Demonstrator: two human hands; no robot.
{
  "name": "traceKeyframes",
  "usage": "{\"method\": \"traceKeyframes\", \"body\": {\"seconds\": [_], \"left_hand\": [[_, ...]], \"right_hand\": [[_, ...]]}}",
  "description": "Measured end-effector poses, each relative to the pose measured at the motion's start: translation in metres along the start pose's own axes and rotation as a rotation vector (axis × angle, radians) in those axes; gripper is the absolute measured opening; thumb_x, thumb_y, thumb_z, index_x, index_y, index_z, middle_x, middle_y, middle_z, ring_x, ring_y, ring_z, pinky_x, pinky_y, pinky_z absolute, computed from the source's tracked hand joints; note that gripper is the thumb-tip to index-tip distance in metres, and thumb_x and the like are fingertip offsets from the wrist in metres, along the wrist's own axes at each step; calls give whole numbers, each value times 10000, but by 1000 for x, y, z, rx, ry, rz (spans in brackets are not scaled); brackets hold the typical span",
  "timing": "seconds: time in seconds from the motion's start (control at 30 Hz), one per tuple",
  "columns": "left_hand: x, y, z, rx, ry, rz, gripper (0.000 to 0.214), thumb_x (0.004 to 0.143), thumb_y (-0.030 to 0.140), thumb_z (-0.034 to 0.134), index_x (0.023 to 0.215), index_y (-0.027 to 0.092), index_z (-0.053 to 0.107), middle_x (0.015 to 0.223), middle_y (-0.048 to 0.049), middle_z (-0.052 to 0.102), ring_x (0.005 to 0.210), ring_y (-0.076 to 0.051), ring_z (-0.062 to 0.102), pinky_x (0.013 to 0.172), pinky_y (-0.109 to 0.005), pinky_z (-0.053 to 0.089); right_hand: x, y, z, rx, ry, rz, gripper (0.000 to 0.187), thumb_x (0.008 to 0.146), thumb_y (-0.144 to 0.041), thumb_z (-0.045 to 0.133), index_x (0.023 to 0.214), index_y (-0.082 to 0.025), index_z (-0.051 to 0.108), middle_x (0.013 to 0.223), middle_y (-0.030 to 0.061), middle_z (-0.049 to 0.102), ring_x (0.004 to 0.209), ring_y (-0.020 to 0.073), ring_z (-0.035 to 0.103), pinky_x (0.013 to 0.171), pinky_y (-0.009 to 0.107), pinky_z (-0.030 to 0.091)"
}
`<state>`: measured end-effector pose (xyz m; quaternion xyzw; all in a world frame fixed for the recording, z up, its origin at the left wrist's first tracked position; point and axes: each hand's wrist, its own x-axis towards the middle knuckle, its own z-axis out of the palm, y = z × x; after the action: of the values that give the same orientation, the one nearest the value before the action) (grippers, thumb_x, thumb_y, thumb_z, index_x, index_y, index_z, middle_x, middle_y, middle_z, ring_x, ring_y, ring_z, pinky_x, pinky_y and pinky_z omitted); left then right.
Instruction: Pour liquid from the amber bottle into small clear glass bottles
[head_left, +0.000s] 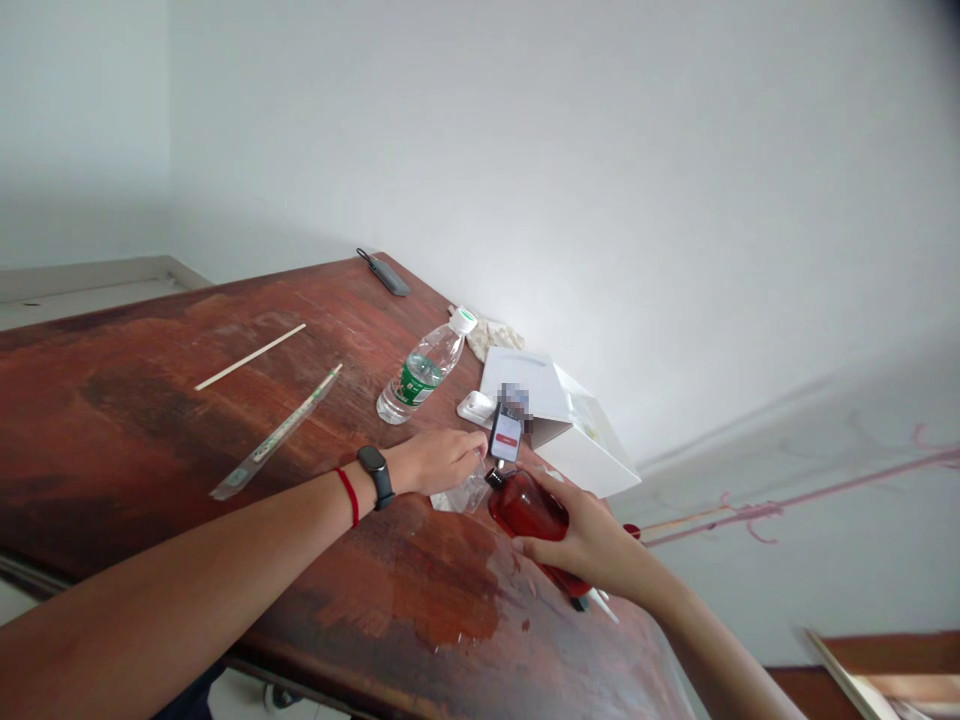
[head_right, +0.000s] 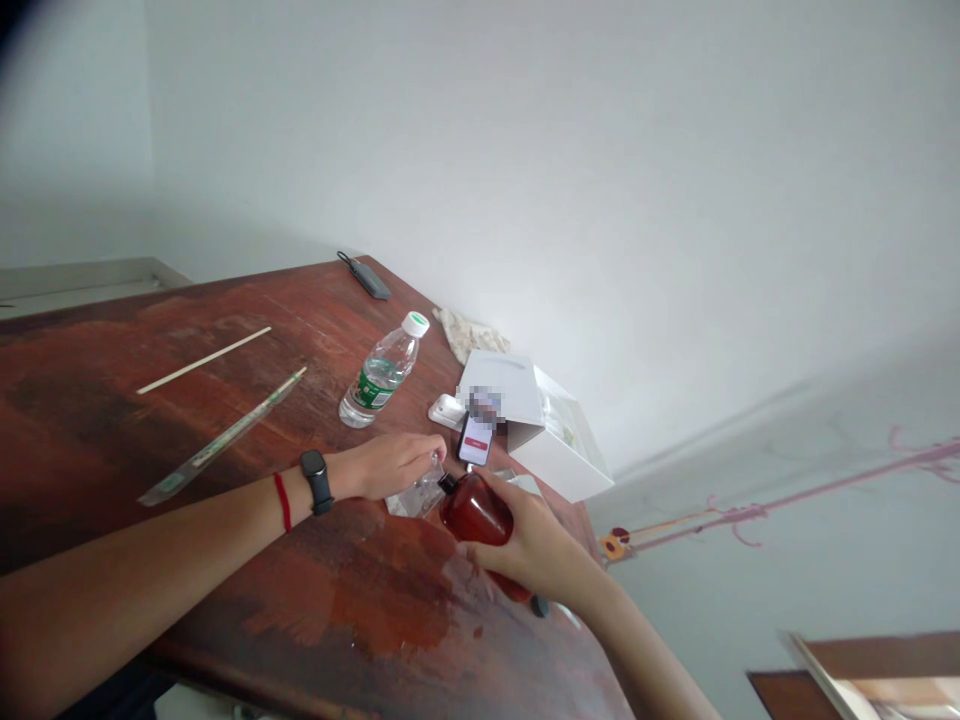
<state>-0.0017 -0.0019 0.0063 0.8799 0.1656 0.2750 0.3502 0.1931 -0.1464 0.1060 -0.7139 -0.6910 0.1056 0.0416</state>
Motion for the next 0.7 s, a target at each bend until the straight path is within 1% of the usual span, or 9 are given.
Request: {"method": "traceKeyframes", "body": {"seconds": [0.1,0.33,0.5,0.7], "left_hand": [[0,0,0,0,-2,-1,255,1076,216,356,976,216,591,1023,-67,765,959,-243,723,855,-323,518],[-1,1,-1,9,-3,-4,251,1076,216,355,972,215,584,1015,-70,760,957,-246,724,854,-327,514],[0,0,0,16,-4,-4,255,1080,226,349,974,218,580,1016,-65,761,948,-247,721,846,-328,515],[0,0,0,21,-8,3,254,1083,225,359,986,211,594,1023,-65,766,932,-244,717,829,-330,518]], "right_hand": [[0,-1,-1,14,-38,-4,821,744,-436,819,1513,-260,590,1282,98,777,1152,371,733,1039,539,554],[1,-1,-1,21,-49,1,827,754,-447,811,1522,-254,573,1291,99,772,1175,374,726,1056,546,543],[1,1,-3,11,-44,-9,826,734,-436,827,1507,-248,603,1276,119,781,1162,397,733,1035,534,560],[1,-1,-3,34,-35,-28,806,734,-412,830,1495,-252,617,1275,110,783,1146,389,739,1031,537,567]]}}
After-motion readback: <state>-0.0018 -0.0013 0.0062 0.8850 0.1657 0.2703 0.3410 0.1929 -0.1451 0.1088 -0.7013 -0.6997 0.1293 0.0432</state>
